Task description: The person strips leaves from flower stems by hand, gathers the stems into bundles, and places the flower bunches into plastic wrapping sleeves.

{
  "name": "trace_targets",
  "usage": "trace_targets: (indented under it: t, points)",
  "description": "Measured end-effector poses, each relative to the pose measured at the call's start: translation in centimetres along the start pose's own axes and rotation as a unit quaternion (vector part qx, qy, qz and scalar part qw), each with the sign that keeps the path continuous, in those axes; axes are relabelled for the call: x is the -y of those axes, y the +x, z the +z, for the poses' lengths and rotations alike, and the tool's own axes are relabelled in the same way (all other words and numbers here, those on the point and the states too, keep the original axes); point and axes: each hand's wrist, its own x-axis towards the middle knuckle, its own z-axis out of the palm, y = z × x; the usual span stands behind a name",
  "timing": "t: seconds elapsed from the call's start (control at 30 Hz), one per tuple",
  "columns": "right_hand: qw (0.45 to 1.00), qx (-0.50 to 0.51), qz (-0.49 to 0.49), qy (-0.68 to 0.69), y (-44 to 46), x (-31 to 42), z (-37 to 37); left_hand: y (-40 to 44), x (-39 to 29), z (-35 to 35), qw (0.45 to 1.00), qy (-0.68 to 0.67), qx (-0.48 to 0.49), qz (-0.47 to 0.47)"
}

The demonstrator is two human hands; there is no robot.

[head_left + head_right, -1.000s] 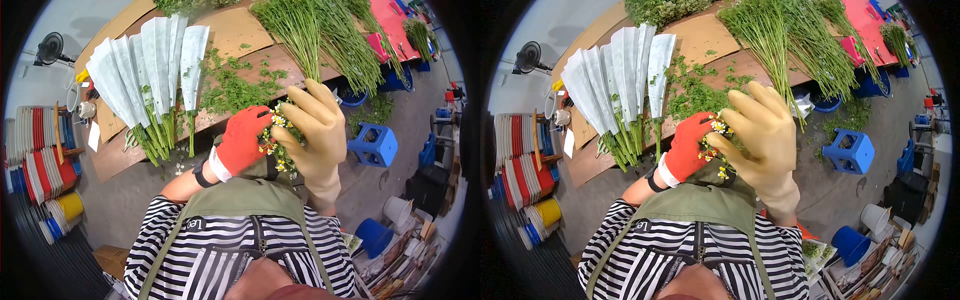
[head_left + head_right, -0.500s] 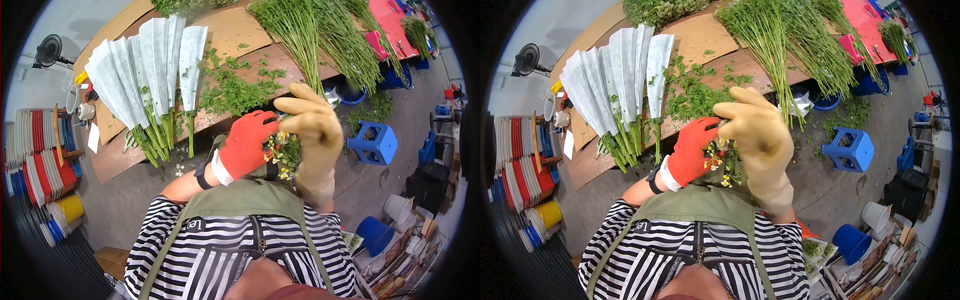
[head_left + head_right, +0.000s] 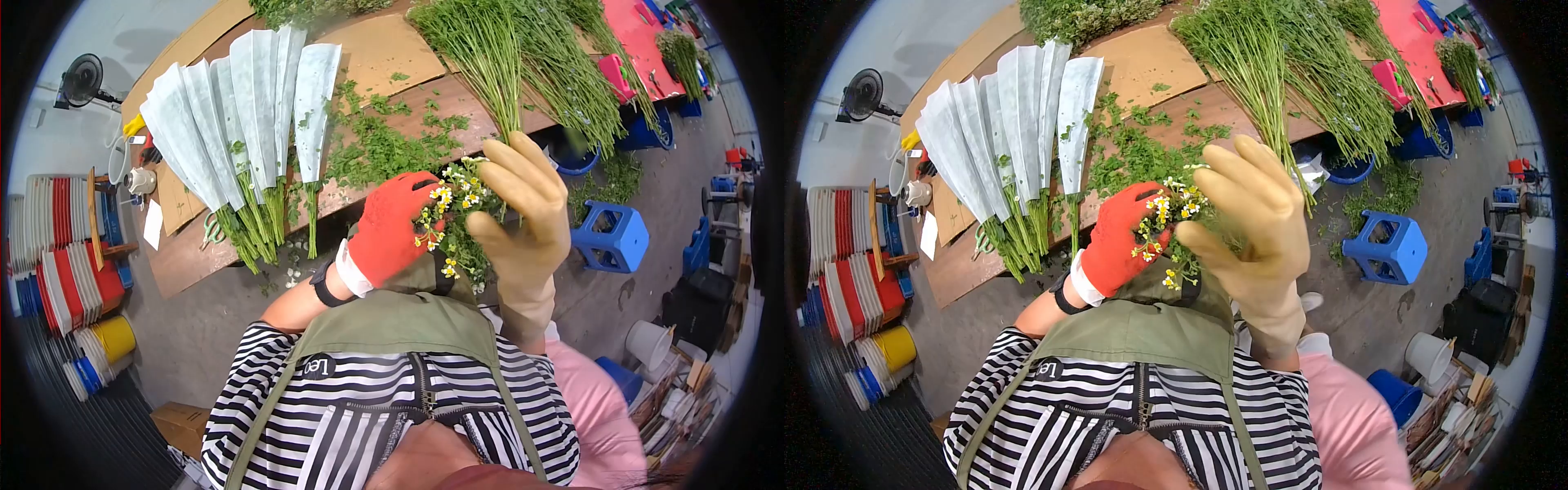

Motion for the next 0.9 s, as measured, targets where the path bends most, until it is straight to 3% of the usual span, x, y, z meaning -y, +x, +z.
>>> trace_targets:
  t: [0.13,0.3,0.43,0.57,0.63,0.73,0.83,0.9]
  points:
    - [0.993,0.112,-0.002,-0.048,2.0,0.4,-0.2,-0.1,0.2,0.3,1.000,-0.009,0.001,0.011]
    - [0.988,0.125,-0.035,-0.088,2.1,-0.1,0.1,-0.7,0.1,0.1,0.999,0.022,0.024,0.022]
    - [0.984,0.158,-0.009,-0.081,2.7,0.7,-0.1,-0.6,0.4,0.1,0.999,-0.009,-0.019,0.034]
    - [0.964,0.234,0.034,-0.126,2.5,0.9,-0.5,-0.9,1.1,0.4,0.999,-0.004,0.004,0.047]
    - [0.968,0.223,0.002,-0.117,2.2,0.5,-0.6,-1.3,1.3,0.5,0.997,-0.007,0.001,0.073]
    - [0.980,0.183,-0.060,-0.049,2.0,-0.6,-0.2,-0.9,0.3,-0.1,0.997,-0.013,0.063,0.042]
    - [0.987,0.142,-0.076,0.024,1.7,-1.5,0.3,-0.5,-0.2,-0.4,0.993,-0.015,0.112,0.015]
    - [0.990,0.118,-0.066,0.036,1.7,-1.5,0.6,-0.8,-0.3,-0.3,0.996,-0.012,0.089,0.015]
